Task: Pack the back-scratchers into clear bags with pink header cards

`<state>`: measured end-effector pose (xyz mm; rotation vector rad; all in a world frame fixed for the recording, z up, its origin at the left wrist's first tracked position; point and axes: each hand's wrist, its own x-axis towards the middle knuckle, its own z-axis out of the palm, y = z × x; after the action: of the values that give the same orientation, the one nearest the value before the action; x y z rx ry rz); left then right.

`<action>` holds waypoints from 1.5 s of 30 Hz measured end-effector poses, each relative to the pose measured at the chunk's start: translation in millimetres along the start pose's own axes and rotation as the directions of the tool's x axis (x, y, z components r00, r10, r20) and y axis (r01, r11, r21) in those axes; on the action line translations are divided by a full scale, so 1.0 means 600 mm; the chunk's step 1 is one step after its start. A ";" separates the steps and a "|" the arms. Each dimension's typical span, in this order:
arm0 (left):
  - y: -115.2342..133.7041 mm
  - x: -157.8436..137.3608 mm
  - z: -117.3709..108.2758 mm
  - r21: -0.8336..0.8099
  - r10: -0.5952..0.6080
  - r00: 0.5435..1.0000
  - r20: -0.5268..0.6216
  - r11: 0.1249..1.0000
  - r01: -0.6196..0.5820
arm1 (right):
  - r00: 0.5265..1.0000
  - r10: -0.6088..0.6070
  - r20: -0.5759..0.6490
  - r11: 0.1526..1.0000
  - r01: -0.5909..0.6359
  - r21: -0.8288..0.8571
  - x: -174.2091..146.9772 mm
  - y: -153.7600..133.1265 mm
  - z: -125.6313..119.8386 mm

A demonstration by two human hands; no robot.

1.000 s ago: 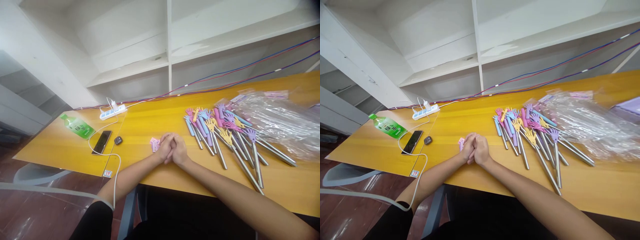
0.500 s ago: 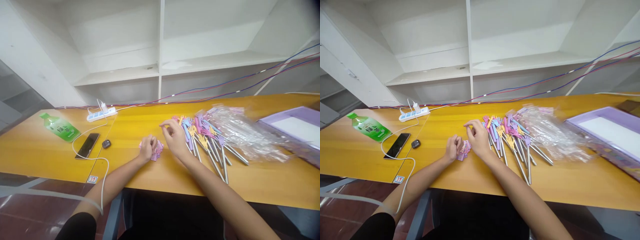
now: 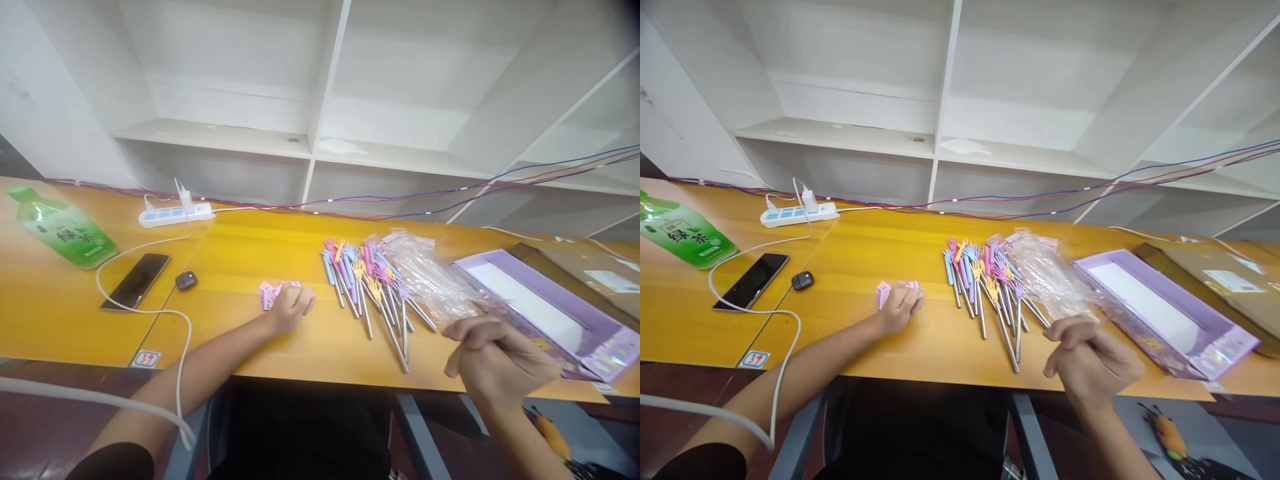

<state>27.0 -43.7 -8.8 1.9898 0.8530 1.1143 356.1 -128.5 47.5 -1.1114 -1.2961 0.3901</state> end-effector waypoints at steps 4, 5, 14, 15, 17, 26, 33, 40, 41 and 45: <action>0.000 0.002 -0.002 0.058 0.033 0.993 0.115 0.998 -0.039 | 0.903 0.420 0.085 0.907 -0.421 -0.013 -0.046 0.033 -0.056; -0.001 0.002 -0.002 0.085 0.035 0.990 0.137 0.995 -0.047 | 0.874 0.481 0.078 0.877 -0.481 -0.013 -0.058 0.045 -0.066; -0.003 0.001 0.005 0.255 0.153 0.960 0.235 0.943 -0.213 | 0.988 0.150 -0.036 0.807 -0.144 -0.572 -0.142 0.107 -0.095; -0.002 0.002 0.005 0.257 0.154 0.958 0.240 0.942 -0.216 | 0.989 0.132 0.061 0.711 -0.051 -0.701 -0.145 0.106 -0.084; -0.001 0.002 0.004 0.260 0.150 0.957 0.248 0.942 -0.215 | 0.962 0.156 0.225 0.535 0.109 -0.837 -0.144 0.109 -0.055; -0.001 0.004 0.002 0.264 0.166 0.950 0.265 0.935 -0.238 | 0.856 0.306 0.418 0.457 0.253 -0.853 -0.088 0.159 0.032; 0.003 0.005 0.000 0.249 0.173 0.945 0.276 0.937 -0.244 | 0.850 0.330 0.411 0.427 0.254 -0.868 -0.045 0.186 0.087; 0.004 0.006 0.000 0.238 0.154 0.946 0.285 0.945 -0.226 | 0.854 0.368 0.367 0.395 0.214 -0.894 -0.003 0.190 0.143; 0.003 0.007 0.000 0.246 0.150 0.946 0.289 0.943 -0.225 | 0.856 0.364 0.367 0.400 0.212 -0.892 0.002 0.192 0.149; 0.001 0.008 0.002 0.259 0.140 0.943 0.301 0.940 -0.222 | 0.868 0.354 0.348 0.416 0.187 -0.890 0.020 0.201 0.173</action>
<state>30.0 -40.7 -6.5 2.4437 0.7238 0.8107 307.3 -18.4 -57.3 -2.1351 -2.0214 -0.0370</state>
